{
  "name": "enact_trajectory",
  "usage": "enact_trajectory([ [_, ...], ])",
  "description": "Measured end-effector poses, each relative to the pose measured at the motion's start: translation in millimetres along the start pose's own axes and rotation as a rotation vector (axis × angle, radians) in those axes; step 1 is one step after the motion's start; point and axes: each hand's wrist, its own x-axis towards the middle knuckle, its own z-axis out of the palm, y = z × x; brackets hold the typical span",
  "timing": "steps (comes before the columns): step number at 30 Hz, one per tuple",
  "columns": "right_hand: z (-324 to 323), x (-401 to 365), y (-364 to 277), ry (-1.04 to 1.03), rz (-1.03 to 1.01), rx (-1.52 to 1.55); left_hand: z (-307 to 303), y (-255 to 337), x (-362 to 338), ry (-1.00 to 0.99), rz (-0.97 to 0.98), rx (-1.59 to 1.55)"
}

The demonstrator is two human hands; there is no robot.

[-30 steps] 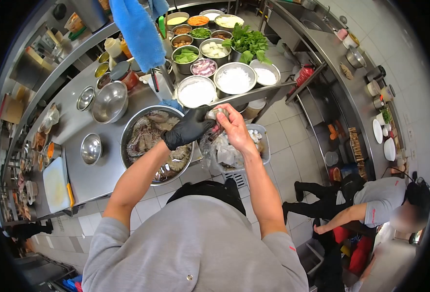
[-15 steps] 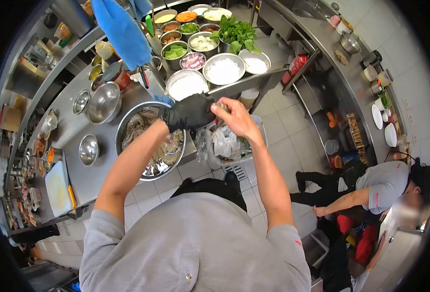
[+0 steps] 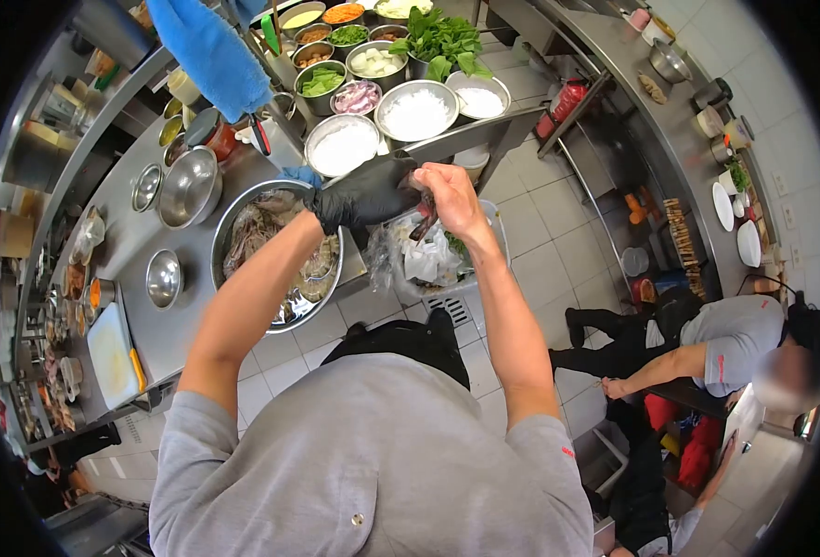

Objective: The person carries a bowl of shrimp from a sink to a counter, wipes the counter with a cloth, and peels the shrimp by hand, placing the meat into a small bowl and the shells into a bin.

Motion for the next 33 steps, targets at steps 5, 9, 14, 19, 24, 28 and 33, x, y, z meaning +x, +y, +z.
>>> enact_trajectory([
  [5, 8.7, -4.3, -1.7, 0.135, 0.014, 0.159, 21.1, -12.0, 4.8, 0.080, 0.019, -0.156],
  [9, 5.1, -5.4, -3.8, 0.077, -0.043, 0.115, 22.9, -9.9, 2.2, 0.081, -0.039, -0.145],
  [14, -7.1, 5.0, -2.8, -0.178, 0.092, -0.287, 24.8, -24.4, 2.3, 0.069, -0.007, 0.396],
  [19, -3.8, 15.1, 8.9, -0.248, 0.065, -0.336, 14.1, -15.6, 3.5, -0.036, -0.052, 0.561],
  [24, -5.8, 19.0, 24.4, -0.250, 0.040, -0.387, 10.9, -19.8, -1.9, -0.005, 0.054, 0.409],
  [28, 1.1, 1.8, -18.1, -0.177, -0.004, -0.442, 7.4, -5.4, -5.3, 0.052, 0.041, 0.293],
  [33, -6.5, 0.5, -10.9, -0.126, -0.055, -0.265, 19.5, -14.8, 0.3, 0.187, 0.079, 0.098],
])
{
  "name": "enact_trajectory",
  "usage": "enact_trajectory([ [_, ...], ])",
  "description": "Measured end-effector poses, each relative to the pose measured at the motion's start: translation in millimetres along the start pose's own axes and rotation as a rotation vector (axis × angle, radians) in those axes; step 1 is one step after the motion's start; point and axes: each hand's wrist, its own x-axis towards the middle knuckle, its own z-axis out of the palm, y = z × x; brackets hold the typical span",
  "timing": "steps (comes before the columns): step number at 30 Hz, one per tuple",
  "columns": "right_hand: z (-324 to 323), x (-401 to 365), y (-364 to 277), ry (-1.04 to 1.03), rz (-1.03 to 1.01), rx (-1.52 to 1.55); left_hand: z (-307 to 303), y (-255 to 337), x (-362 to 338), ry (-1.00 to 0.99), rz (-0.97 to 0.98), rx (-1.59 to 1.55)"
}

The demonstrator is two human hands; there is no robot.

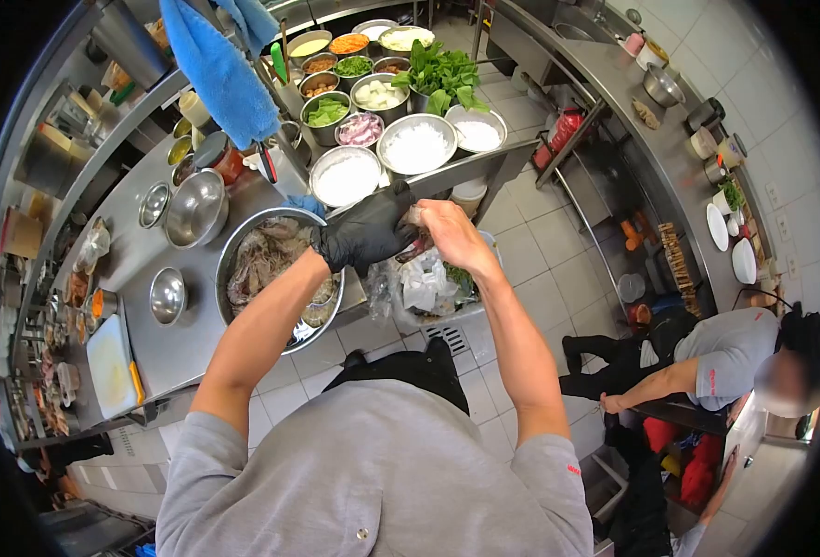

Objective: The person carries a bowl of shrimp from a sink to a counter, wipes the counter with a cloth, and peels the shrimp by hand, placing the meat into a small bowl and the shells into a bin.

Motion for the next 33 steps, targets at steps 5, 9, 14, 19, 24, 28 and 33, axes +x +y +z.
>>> enact_trajectory([
  [5, 3.3, -6.4, -5.1, 0.000, 0.099, 0.356, 14.2, -7.9, -6.0, 0.025, -0.091, -0.265],
  [9, 3.1, -9.5, 0.9, 0.021, 0.164, 0.452, 34.3, -26.1, -3.0, 0.037, -0.048, -0.494],
  [14, -11.4, -8.6, 13.2, -0.116, 0.109, 0.615, 37.4, -33.1, 0.5, 0.042, -0.005, -0.669],
  [19, -18.9, -11.3, 1.2, -0.161, 0.052, 0.670, 28.5, -24.7, 2.8, 0.035, -0.021, -0.823],
  [24, -35.9, -21.2, -1.5, -0.136, 0.080, 0.682, 33.1, -47.0, 2.3, 0.148, -0.015, -0.947],
  [28, -64.6, -33.0, 14.5, 0.030, 0.211, 0.630, 23.2, -76.3, 5.8, 0.153, -0.170, -1.193],
  [33, -81.6, -44.7, 30.5, 0.121, 0.400, 0.547, 37.4, -98.5, 12.5, 0.137, -0.167, -1.070],
])
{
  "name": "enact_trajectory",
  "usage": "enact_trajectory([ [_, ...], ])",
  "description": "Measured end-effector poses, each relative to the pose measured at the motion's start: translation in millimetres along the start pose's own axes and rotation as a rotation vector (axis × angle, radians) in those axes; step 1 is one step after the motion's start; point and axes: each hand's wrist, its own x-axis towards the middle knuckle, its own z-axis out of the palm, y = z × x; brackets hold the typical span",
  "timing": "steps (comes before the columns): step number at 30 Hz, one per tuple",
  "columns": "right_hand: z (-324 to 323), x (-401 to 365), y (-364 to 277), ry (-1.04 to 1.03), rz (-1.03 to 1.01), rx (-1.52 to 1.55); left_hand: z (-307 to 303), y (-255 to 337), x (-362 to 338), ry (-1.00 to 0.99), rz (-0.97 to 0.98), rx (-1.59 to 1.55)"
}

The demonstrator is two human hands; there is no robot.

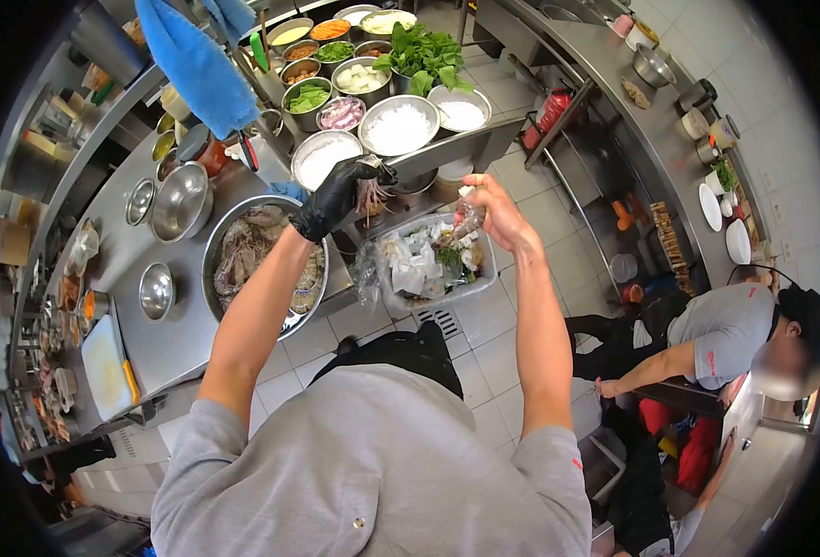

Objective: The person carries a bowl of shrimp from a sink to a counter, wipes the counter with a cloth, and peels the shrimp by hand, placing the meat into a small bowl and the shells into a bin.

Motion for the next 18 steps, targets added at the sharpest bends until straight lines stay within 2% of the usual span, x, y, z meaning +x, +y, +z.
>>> enact_trajectory([
  [2, -8.2, -0.4, 11.1, -0.027, -0.034, 0.001, 12.4, 7.8, -3.1, 0.047, -0.152, -0.093],
  [5, -13.0, -4.7, 19.1, -0.044, -0.043, 0.050, 13.3, -6.4, -0.9, 0.051, -0.109, -0.023],
  [8, -19.2, -7.4, 27.8, -0.043, -0.074, 0.064, 18.1, -12.4, -0.1, 0.071, -0.152, -0.017],
  [11, -22.9, -11.9, 33.6, -0.025, -0.089, 0.059, 28.9, -9.5, -2.5, 0.093, -0.251, -0.178],
  [18, -32.1, -14.2, 60.8, 0.060, -0.088, 0.082, 43.2, -0.5, 1.5, 0.078, -0.306, -0.094],
])
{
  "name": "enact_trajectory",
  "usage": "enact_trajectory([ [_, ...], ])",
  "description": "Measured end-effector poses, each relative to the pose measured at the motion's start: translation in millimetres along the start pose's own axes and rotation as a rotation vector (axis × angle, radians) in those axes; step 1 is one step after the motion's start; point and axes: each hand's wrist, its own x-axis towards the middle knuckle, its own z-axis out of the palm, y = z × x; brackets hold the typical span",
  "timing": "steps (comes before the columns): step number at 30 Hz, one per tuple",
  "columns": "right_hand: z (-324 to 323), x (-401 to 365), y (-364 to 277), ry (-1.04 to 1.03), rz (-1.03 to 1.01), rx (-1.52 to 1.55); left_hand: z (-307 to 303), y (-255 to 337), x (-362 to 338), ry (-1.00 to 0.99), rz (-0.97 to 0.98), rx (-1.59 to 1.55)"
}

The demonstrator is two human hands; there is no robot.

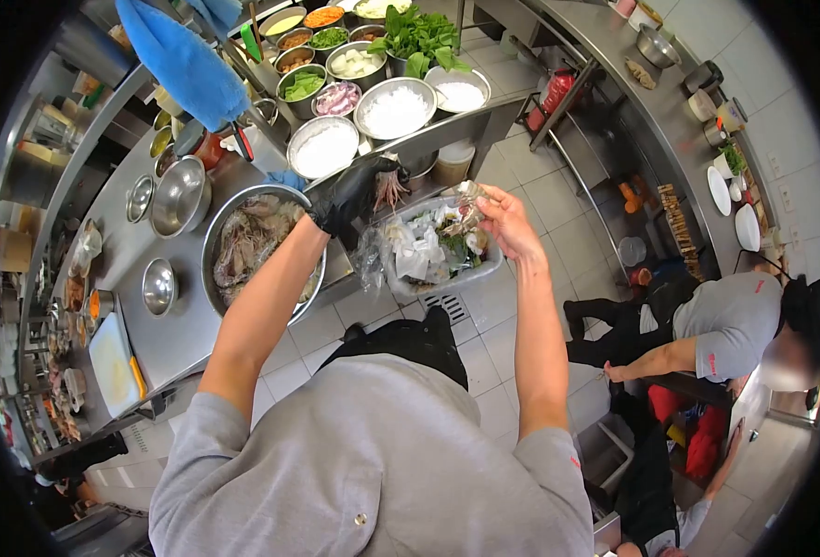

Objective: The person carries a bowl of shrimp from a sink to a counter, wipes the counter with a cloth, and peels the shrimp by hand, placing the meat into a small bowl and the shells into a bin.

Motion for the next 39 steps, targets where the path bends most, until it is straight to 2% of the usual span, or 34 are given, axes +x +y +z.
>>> enact_trajectory([
  [3, -3.2, -0.9, 5.9, 0.007, -0.013, 0.021, 15.3, 8.6, -1.5, -0.005, 0.099, 0.072],
  [7, -1.5, -3.7, 5.9, 0.073, -0.023, 0.052, 33.4, 10.2, 1.3, -0.010, 0.094, 0.027],
  [9, 2.7, -6.3, 3.1, 0.106, -0.031, 0.065, 35.4, 4.9, 8.5, -0.009, 0.137, 0.109],
  [13, 3.7, -7.1, 2.7, 0.106, -0.029, 0.074, 43.4, 5.4, 10.7, -0.005, 0.164, 0.107],
  [16, 0.7, -5.7, 5.1, 0.081, -0.016, 0.055, 40.0, 5.0, 14.6, -0.017, 0.224, 0.253],
  [19, 13.2, -8.4, 0.0, 0.044, -0.030, 0.058, 39.3, 2.6, 17.5, -0.023, 0.253, 0.264],
  [22, 18.1, -6.6, -1.7, 0.055, -0.032, 0.064, 39.4, 7.4, 10.8, -0.011, 0.211, 0.166],
  [23, 20.3, -6.1, -2.9, 0.053, -0.034, 0.076, 42.3, 7.5, 11.1, 0.019, 0.176, 0.036],
  [26, 24.4, -4.9, -5.1, 0.047, -0.037, 0.104, 35.3, 10.9, 10.0, 0.017, 0.014, -0.095],
  [38, 32.7, -2.6, -3.3, 0.007, -0.025, 0.166, 32.5, -3.1, 11.9, 0.023, 0.151, 0.114],
  [39, 33.1, -3.6, -3.2, -0.002, -0.034, 0.165, 34.4, -8.0, 13.8, 0.025, 0.263, 0.247],
])
